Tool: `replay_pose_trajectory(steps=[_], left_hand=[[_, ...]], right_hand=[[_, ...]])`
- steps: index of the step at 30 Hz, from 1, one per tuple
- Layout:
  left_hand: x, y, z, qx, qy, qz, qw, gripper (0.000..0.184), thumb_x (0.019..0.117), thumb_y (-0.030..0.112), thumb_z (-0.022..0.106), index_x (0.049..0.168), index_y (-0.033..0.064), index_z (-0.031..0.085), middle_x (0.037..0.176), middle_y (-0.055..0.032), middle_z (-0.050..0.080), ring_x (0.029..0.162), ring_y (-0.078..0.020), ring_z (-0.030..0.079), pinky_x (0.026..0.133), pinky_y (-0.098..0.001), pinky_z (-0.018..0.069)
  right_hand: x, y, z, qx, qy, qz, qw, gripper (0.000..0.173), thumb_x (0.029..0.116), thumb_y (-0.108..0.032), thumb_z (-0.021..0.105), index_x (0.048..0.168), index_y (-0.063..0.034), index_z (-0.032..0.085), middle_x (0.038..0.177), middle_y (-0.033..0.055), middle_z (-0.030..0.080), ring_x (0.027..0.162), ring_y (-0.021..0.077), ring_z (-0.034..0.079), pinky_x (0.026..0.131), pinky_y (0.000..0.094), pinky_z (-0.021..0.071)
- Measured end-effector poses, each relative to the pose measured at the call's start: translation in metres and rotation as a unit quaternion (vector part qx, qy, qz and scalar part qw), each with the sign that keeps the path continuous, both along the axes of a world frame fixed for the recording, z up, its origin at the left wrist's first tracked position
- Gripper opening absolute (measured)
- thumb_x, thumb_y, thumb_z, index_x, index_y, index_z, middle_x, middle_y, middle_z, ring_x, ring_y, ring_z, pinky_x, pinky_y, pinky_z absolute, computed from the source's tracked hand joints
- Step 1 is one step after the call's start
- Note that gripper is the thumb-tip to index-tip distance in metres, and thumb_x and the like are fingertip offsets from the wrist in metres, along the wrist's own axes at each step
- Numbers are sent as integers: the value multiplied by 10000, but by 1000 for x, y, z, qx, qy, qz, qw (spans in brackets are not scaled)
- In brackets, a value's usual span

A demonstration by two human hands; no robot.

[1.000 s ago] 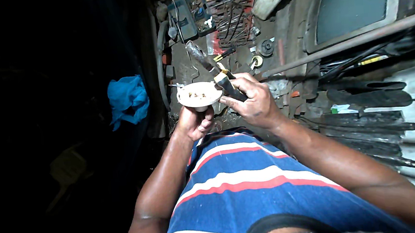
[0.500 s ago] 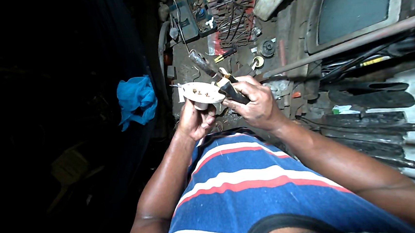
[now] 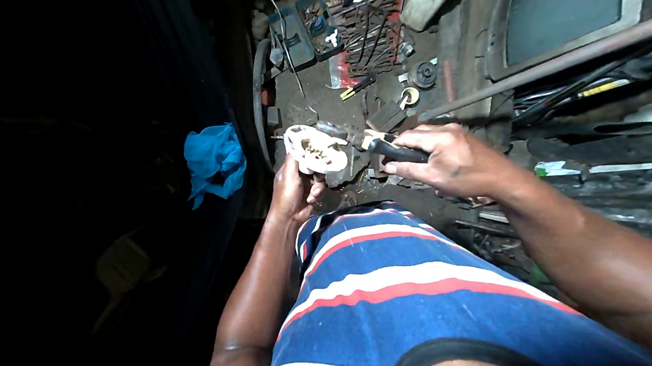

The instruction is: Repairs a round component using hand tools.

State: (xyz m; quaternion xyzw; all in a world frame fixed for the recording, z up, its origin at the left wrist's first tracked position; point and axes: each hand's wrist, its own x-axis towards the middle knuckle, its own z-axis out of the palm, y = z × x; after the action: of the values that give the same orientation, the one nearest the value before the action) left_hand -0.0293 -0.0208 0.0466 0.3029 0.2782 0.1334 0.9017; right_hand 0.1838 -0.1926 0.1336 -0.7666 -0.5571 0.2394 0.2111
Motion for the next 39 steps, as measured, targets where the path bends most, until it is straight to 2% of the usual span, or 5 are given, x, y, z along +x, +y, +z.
replay_pose_trajectory(steps=[4, 9, 12, 15, 39], left_hand=[[-5, 5, -3, 78, 17, -3, 997, 493, 1109, 503, 224, 1086, 172, 589, 673, -26, 538, 424, -61, 408, 380, -181, 355], [-4, 9, 0, 197, 61, 25, 978, 426, 1129, 383, 262, 1162, 164, 627, 743, -24, 621, 483, -48, 480, 417, -177, 395], [-2, 18, -9, 288, 67, 40, 955, 427, 1131, 264, 250, 1334, 93, 584, 1065, -48, 722, 859, -110, 701, 722, -290, 610], [-3, 26, -23, 368, 49, 48, 927, 414, 1120, 254, 302, 1305, 30, 597, 1175, -92, 689, 1076, -175, 677, 956, -406, 580], [-3, 45, -29, 604, -13, 61, 795, 473, 1088, 393, 422, 1096, 3, 689, 1028, -78, 670, 966, -141, 646, 863, -329, 564]], right_hand=[[7, -7, 12, -112, 66, 18, 991, 189, 961, -456, 680, 997, -273, 708, 686, -85, 627, 534, 60, 573, 480, 318, 507], [5, -6, 14, -132, 180, 30, 974, 154, 993, -387, 665, 993, -244, 719, 708, -74, 637, 568, 53, 571, 501, 272, 486], [4, -5, 10, -140, 238, 27, 961, 148, 1013, -355, 640, 1021, -232, 721, 805, -63, 709, 664, 71, 655, 598, 290, 568], [2, -5, 5, -142, 282, 30, 948, 159, 1029, -331, 624, 1035, -206, 721, 849, -43, 733, 705, 96, 683, 646, 300, 595], [-8, -2, -11, -168, 492, 12, 854, 236, 1089, -208, 496, 1128, -56, 673, 1001, 106, 764, 832, 216, 741, 726, 329, 626]])
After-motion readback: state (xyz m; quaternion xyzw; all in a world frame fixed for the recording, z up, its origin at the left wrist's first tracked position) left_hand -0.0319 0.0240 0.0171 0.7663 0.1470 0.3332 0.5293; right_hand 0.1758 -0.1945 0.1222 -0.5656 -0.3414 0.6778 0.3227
